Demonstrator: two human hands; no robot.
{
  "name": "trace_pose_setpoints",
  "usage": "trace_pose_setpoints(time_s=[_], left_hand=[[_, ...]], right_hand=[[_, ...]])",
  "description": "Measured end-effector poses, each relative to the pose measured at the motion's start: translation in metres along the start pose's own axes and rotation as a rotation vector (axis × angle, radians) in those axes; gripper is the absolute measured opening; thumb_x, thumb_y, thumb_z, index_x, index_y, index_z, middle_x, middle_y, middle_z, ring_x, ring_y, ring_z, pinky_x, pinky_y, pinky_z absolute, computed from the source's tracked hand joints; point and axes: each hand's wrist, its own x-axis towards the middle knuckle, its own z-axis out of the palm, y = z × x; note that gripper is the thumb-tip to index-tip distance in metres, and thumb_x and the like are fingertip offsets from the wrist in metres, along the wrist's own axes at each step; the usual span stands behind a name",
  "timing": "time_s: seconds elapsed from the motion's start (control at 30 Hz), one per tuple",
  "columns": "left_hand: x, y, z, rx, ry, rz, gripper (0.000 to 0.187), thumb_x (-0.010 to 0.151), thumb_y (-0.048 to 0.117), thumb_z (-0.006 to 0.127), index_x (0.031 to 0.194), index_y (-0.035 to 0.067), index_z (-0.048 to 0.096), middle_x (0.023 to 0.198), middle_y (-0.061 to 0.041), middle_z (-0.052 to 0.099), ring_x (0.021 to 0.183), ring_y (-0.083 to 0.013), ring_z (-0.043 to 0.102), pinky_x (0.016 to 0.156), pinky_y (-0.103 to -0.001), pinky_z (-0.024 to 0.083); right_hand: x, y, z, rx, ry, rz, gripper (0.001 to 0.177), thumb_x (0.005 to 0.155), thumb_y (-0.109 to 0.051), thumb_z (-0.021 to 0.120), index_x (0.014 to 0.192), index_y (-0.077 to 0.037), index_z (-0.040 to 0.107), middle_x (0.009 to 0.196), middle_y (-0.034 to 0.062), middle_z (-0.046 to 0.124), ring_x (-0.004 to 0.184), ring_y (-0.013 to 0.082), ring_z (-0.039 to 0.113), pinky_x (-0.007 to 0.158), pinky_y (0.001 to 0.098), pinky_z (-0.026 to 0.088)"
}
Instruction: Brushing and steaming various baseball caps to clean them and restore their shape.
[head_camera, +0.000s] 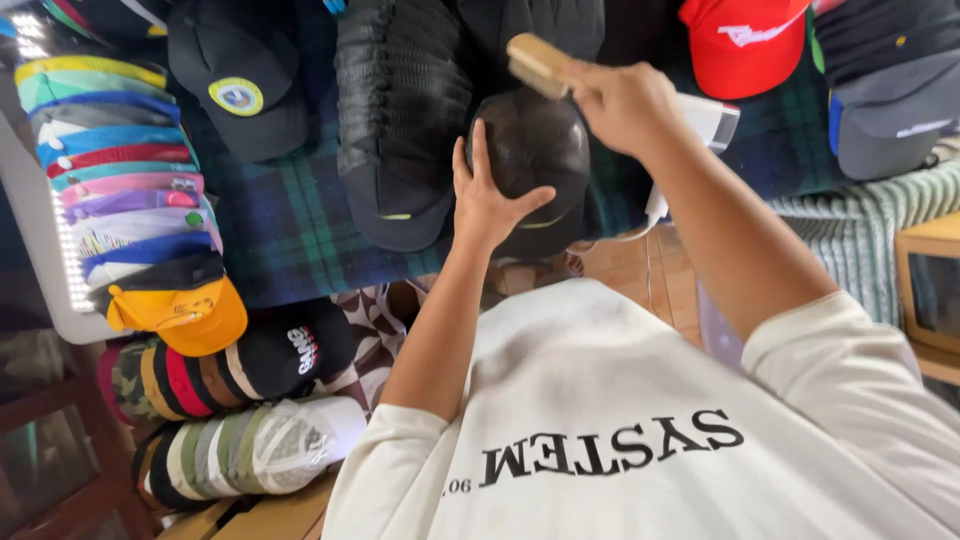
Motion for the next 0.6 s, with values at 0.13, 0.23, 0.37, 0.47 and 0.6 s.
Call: trace_pose_setpoints(time_s=[0.13, 0.23, 0.37, 0.47, 0.6], left_hand=[[0.006, -0.003, 0.005, -0.029, 0.013, 0.036, 0.128, 0.068, 0.064, 0.086, 0.162, 0.035, 0.004, 0.172, -0.021, 0.001, 0.158, -0.0449, 0.013, 0.105, -0.058, 0.046], [0.000, -0.004, 0.007, -0.027, 0.021, 0.041, 0.129, 0.068, 0.064, 0.087, 0.162, 0.035, 0.003, 0.172, -0.022, 0.001, 0.159, -0.0431, 0.012, 0.107, -0.059, 0.045], [0.005, 0.006, 0.004, -0.042, 0.012, 0.005, 0.129, 0.069, 0.062, 0.088, 0.161, 0.037, 0.001, 0.173, -0.020, 0.000, 0.156, -0.0439, 0.023, 0.110, -0.058, 0.045], [0.006, -0.021, 0.019, -0.005, 0.116, 0.170, 0.137, 0.069, 0.074, 0.088, 0.168, 0.029, 0.004, 0.166, -0.030, 0.013, 0.148, -0.0607, 0.027, 0.103, -0.073, 0.048], [0.014, -0.025, 0.020, -0.032, 0.110, 0.178, 0.136, 0.073, 0.072, 0.092, 0.168, 0.033, 0.003, 0.168, -0.028, 0.009, 0.148, -0.0621, 0.023, 0.102, -0.075, 0.047]], right_hand=[[-0.022, 0.004, 0.016, 0.222, 0.096, -0.257, 0.043, 0.108, -0.023, 0.057, 0.150, -0.030, 0.057, 0.117, -0.0009, 0.069, 0.048, 0.0143, 0.051, 0.054, 0.0316, 0.046], [-0.025, 0.030, 0.039, 0.365, -0.046, -0.013, 0.046, 0.109, -0.029, 0.046, 0.155, -0.032, 0.047, 0.131, 0.0065, 0.063, 0.070, 0.0249, 0.062, 0.069, 0.0371, 0.051], [-0.013, 0.136, 0.138, 0.270, -0.143, 0.034, 0.043, 0.106, -0.045, 0.046, 0.141, -0.030, 0.065, 0.129, 0.0095, 0.071, 0.113, 0.0376, 0.066, 0.087, 0.0439, 0.049], [-0.052, 0.169, 0.157, 0.724, -0.045, 0.323, 0.035, 0.102, -0.036, 0.061, 0.137, -0.043, 0.066, 0.084, 0.0077, 0.072, 0.078, 0.0230, 0.069, 0.073, 0.0383, 0.058], [-0.079, 0.103, 0.057, 0.896, 0.032, 0.220, 0.041, 0.107, -0.028, 0.060, 0.147, -0.031, 0.060, 0.099, 0.0140, 0.074, 0.090, 0.0151, 0.069, 0.076, 0.0295, 0.057]])
